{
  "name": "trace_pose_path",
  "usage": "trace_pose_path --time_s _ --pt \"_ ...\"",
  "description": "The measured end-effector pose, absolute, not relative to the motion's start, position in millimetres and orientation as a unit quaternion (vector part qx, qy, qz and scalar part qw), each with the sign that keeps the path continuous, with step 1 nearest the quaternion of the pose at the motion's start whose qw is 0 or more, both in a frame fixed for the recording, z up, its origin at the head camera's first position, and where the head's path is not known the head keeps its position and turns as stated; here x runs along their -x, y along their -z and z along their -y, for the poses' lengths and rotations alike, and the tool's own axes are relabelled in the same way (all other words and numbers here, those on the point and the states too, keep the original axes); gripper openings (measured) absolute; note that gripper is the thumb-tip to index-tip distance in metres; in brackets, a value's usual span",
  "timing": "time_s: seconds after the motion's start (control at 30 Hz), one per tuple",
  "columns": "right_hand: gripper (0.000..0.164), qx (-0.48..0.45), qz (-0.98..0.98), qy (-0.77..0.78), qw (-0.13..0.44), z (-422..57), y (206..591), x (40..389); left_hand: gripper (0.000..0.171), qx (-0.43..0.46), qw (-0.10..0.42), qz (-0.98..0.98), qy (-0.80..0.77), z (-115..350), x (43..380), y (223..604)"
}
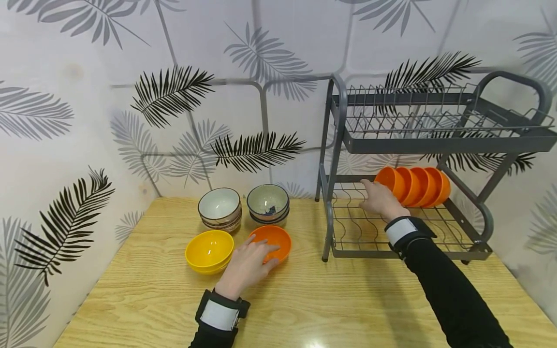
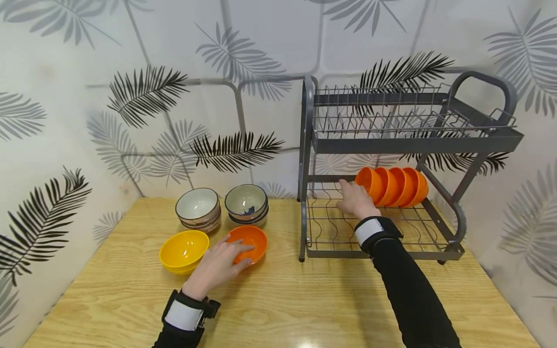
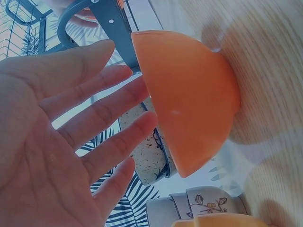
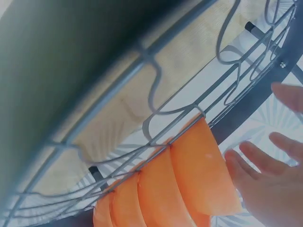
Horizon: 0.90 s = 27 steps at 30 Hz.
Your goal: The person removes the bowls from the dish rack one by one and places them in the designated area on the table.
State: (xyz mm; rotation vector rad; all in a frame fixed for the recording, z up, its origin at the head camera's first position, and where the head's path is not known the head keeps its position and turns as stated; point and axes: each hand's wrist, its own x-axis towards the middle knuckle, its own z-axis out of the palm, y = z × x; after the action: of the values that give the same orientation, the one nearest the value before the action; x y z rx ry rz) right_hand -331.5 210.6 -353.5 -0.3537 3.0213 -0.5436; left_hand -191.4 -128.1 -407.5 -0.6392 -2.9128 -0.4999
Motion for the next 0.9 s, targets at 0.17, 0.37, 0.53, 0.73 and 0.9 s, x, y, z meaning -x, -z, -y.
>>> trace_pose_path --time_s 0.17,0.37,0.53,0.73,0.9 --pt "0.066 0.096 -0.985 0.13 -0.058 -212.7 354.3 331.1 0.033 0.211 0.057 0.961 0.166 128.3 191.1 408.0" --pt "0.061 0.061 -0.984 0.123 -0.116 -220.4 355.5 332.8 0.033 0.211 0.056 0.962 0.167 128.1 191.3 407.6" --pt "0.066 0.02 -0.99 0.12 -0.077 -228.8 354.2 333.7 0.033 0.21 0.055 0.962 0.165 128.2 191.4 407.3" --pt "0.075 0.015 -0.995 0.093 -0.038 -233.3 350.0 336.5 0.033 0.208 0.055 0.962 0.167 129.0 190.9 406.8" --pt "0.068 0.017 -0.996 0.076 -0.031 -230.9 348.0 336.7 0.034 0.209 0.055 0.962 0.168 129.1 190.4 406.6"
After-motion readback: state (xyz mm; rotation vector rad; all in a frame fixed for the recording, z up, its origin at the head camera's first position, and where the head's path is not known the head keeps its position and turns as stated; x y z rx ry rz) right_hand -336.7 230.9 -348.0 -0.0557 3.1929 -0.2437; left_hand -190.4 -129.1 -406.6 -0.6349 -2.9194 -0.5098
